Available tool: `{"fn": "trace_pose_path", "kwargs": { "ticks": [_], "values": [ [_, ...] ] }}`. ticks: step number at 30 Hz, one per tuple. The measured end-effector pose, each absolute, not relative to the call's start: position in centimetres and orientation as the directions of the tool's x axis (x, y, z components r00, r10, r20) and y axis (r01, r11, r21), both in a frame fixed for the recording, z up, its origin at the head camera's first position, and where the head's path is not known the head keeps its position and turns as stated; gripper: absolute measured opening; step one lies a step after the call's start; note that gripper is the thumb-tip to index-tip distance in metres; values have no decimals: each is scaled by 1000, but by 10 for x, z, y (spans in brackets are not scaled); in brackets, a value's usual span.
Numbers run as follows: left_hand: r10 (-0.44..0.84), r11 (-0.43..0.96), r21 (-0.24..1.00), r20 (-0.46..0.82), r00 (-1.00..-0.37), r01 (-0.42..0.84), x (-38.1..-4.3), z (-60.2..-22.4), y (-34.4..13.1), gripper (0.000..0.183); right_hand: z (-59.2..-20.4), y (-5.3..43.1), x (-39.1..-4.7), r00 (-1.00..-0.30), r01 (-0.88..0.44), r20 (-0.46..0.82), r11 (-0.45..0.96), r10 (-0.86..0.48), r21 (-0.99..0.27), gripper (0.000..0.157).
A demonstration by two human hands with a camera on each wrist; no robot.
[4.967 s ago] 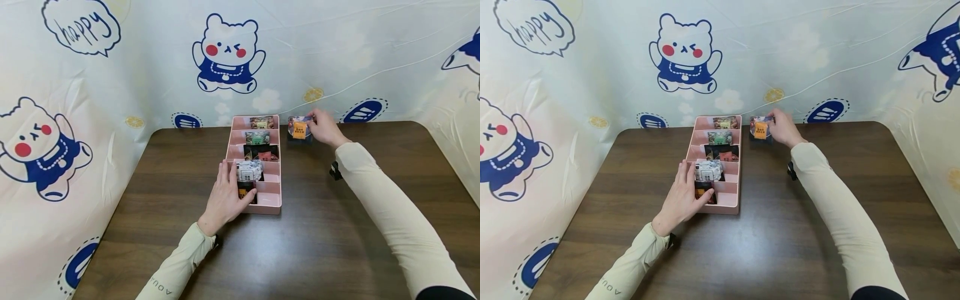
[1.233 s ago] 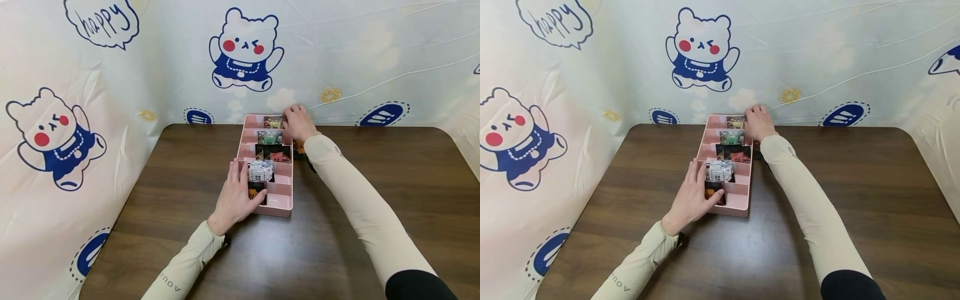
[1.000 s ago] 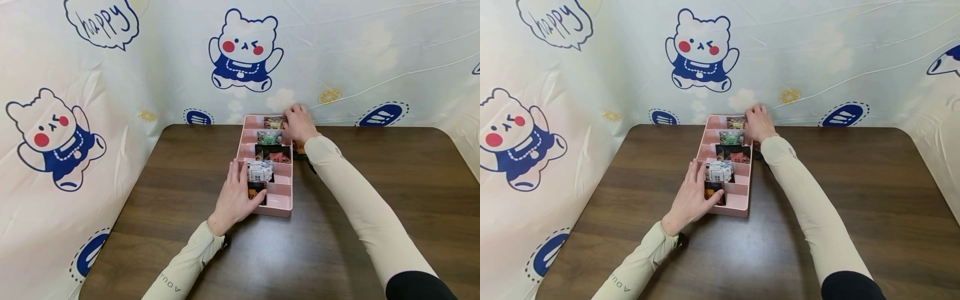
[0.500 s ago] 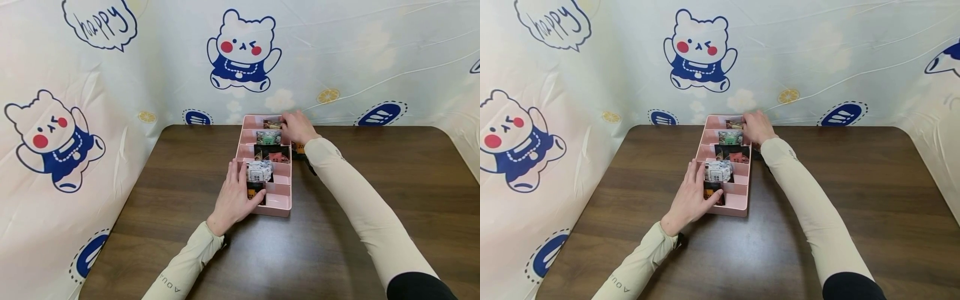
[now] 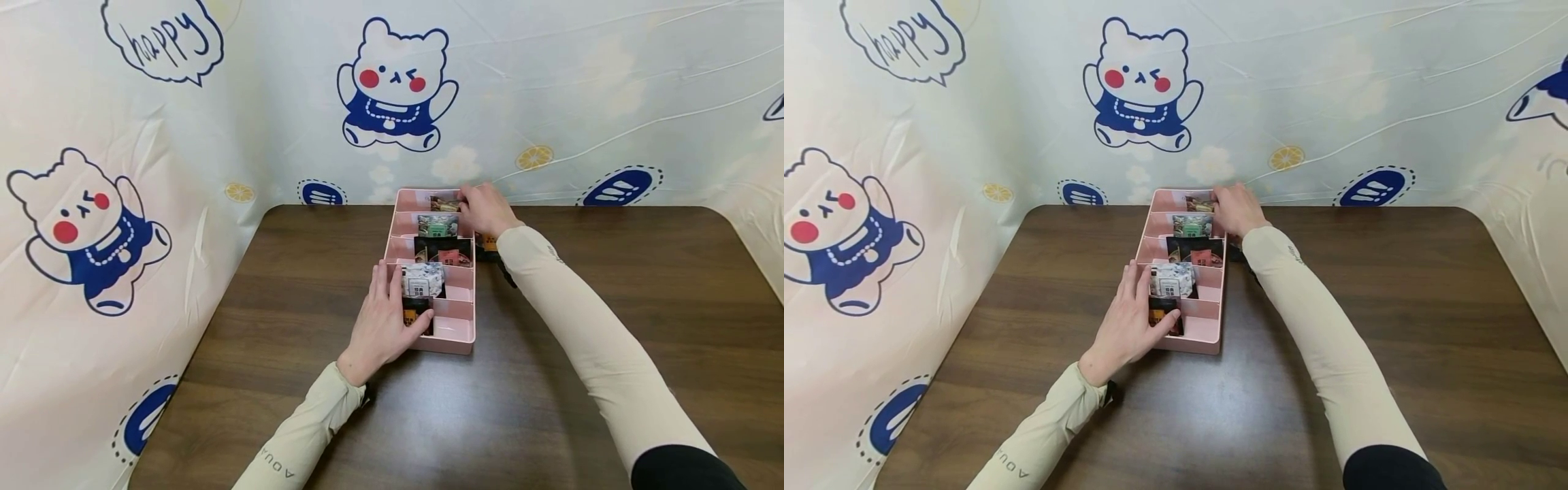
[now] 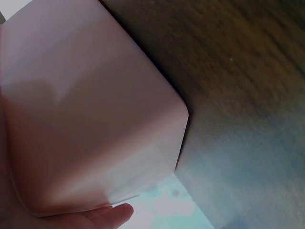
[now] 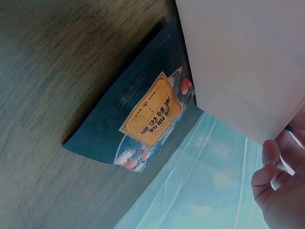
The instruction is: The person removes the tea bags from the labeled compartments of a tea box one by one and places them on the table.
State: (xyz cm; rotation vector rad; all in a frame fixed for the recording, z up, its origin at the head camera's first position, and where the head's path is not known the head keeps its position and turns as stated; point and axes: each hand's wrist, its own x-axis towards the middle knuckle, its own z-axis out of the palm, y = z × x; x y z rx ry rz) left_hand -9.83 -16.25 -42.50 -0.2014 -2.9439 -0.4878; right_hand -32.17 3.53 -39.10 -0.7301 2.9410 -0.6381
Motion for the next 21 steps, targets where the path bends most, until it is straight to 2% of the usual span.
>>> {"fn": "trace_pose_path", "kwargs": {
  "ticks": [15,21],
  "values": [
    [114,938,309,159,-981,159,-100,-426,-163,94,-379,40,-314,-887,-447,72,810,-455,-379,31],
    [111,939,308,153,-982,155,-99,-426,-163,95,-367,45,-310,-881,-471,161,797,-445,-377,30]
  ]
}}
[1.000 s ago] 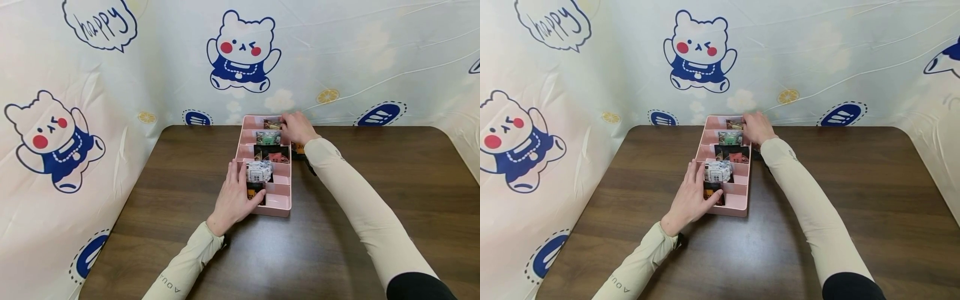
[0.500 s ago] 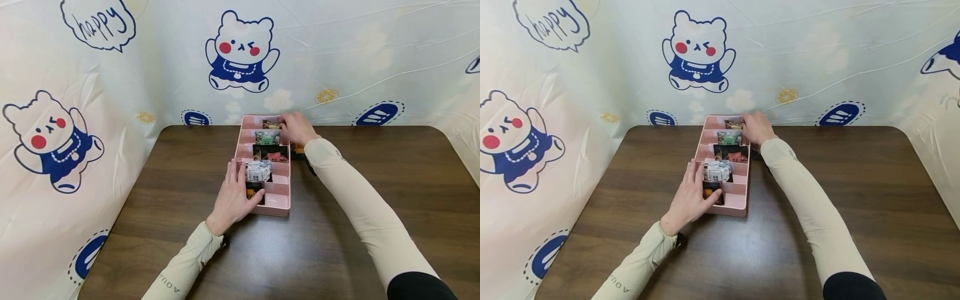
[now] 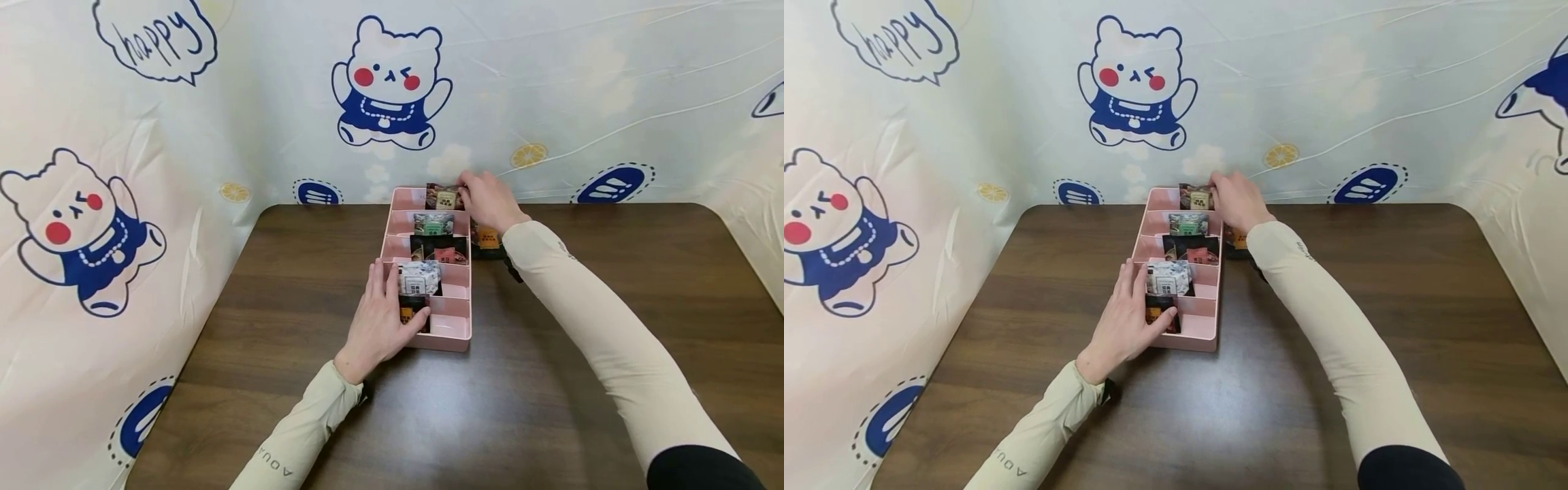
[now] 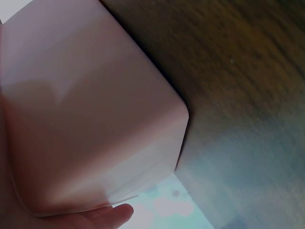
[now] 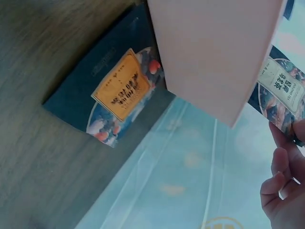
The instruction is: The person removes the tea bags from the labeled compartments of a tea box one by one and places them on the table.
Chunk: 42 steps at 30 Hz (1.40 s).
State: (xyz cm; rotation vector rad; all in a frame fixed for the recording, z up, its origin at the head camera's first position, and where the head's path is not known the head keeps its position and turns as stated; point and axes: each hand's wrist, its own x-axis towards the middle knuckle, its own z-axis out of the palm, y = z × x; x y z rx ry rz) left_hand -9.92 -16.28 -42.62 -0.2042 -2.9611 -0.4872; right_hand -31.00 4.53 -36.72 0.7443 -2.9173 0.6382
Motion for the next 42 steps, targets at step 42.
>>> {"fn": "trace_pose_path", "kwargs": {
  "ticks": [42],
  "values": [
    [98,933,331,140,-985,140,-100,-425,-161,94,-382,148,-297,-953,-302,205,743,-223,-597,34]
  ]
}}
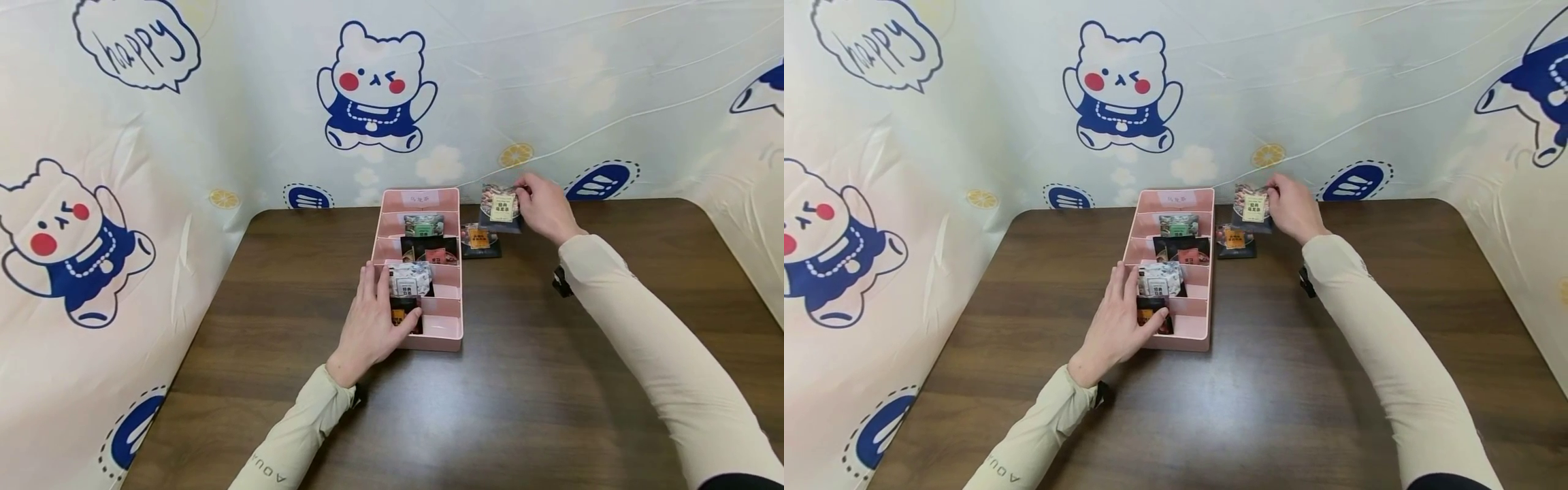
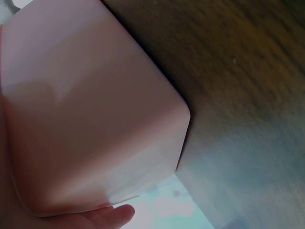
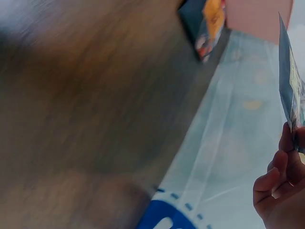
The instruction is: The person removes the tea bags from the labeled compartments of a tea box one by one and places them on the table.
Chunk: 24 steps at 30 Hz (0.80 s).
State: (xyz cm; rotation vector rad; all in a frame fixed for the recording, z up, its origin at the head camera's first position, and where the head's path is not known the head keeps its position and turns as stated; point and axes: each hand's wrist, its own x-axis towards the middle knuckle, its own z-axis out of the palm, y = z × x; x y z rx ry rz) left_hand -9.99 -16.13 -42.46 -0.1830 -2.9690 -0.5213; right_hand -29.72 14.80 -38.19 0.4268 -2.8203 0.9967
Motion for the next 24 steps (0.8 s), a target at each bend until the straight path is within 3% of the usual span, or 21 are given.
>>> {"fn": "trace_pose_path", "kwargs": {
  "ticks": [24],
  "values": [
    [103,935,326,131,-986,140,-100,-424,-161,94,-419,200,-299,-978,-188,5,863,-211,-469,29]
  ]
}}
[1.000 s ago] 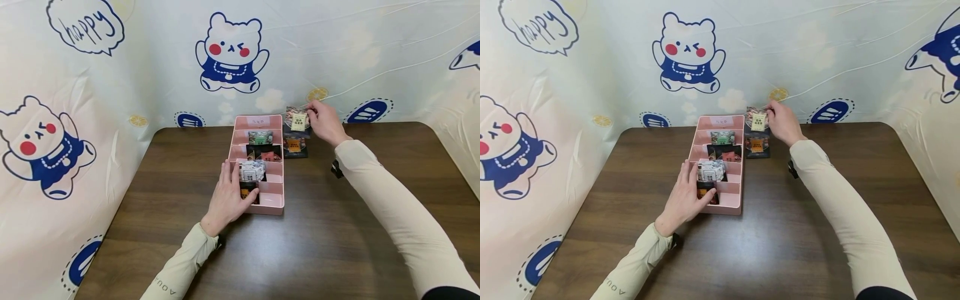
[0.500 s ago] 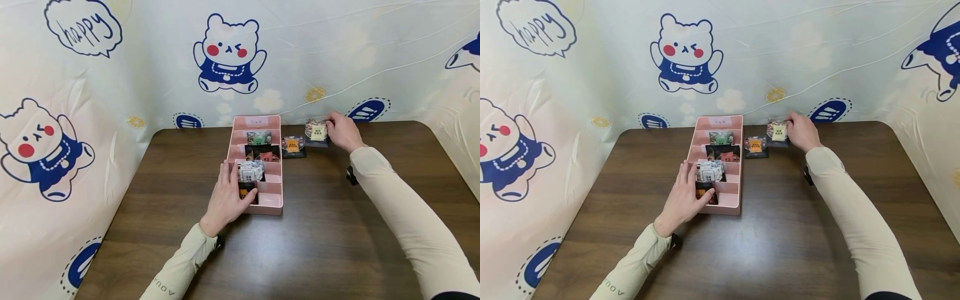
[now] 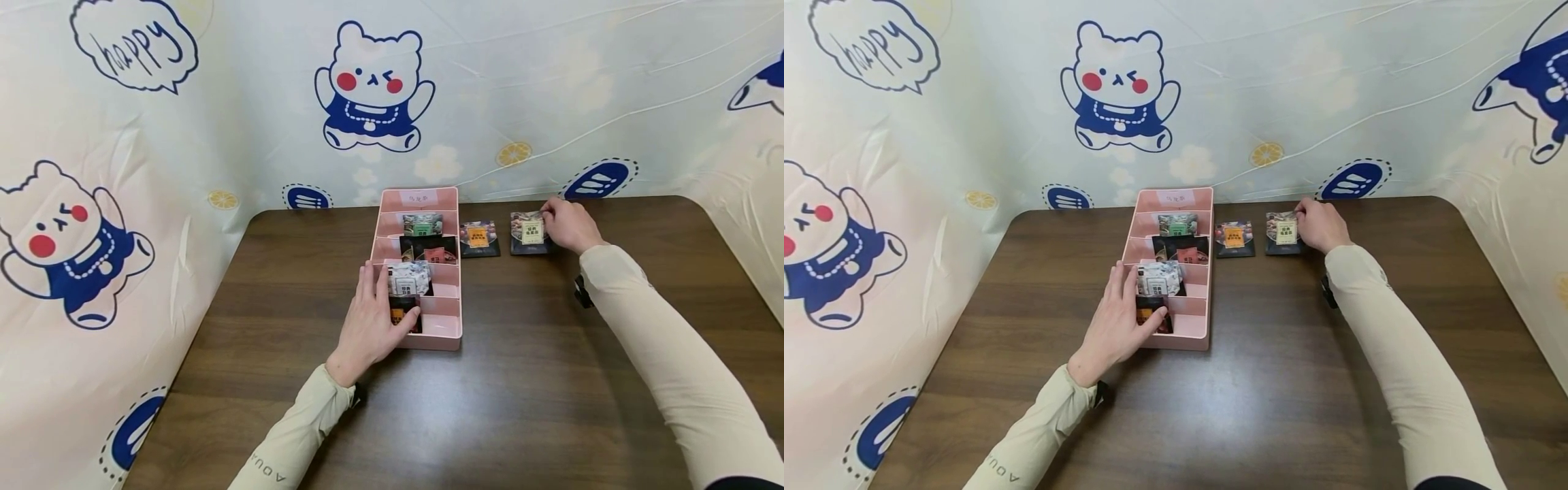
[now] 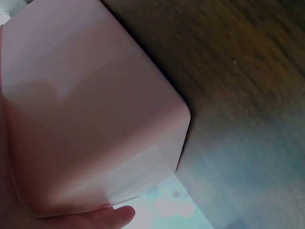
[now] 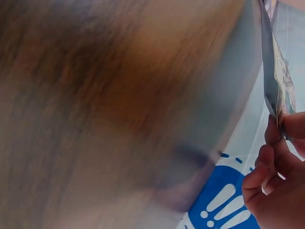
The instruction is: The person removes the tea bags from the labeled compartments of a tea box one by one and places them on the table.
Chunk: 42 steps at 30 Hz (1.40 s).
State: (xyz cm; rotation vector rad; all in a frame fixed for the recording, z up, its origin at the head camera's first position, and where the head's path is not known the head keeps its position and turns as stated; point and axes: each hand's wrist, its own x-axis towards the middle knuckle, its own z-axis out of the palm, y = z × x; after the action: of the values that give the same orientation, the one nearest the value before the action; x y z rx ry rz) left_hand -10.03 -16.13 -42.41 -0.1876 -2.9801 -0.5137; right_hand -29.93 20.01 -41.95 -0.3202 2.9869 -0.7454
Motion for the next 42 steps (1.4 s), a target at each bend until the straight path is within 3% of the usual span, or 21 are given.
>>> {"fn": "trace_pose_path", "kwargs": {
  "ticks": [12,22,33,42],
  "values": [
    [102,937,319,130,-986,139,-100,-424,-161,94,-427,206,-302,-973,-127,-115,885,-198,-448,34],
    [105,938,316,130,-986,141,-99,-424,-161,93,-432,207,-305,-972,-132,-121,896,-200,-424,34],
    [109,936,318,143,-984,150,-100,-424,-161,93,-434,203,-306,-973,-187,-77,937,-218,-296,31],
    [107,938,315,139,-984,147,-100,-425,-162,93,-436,203,-307,-972,-187,-86,939,-219,-289,31]
  ]
}}
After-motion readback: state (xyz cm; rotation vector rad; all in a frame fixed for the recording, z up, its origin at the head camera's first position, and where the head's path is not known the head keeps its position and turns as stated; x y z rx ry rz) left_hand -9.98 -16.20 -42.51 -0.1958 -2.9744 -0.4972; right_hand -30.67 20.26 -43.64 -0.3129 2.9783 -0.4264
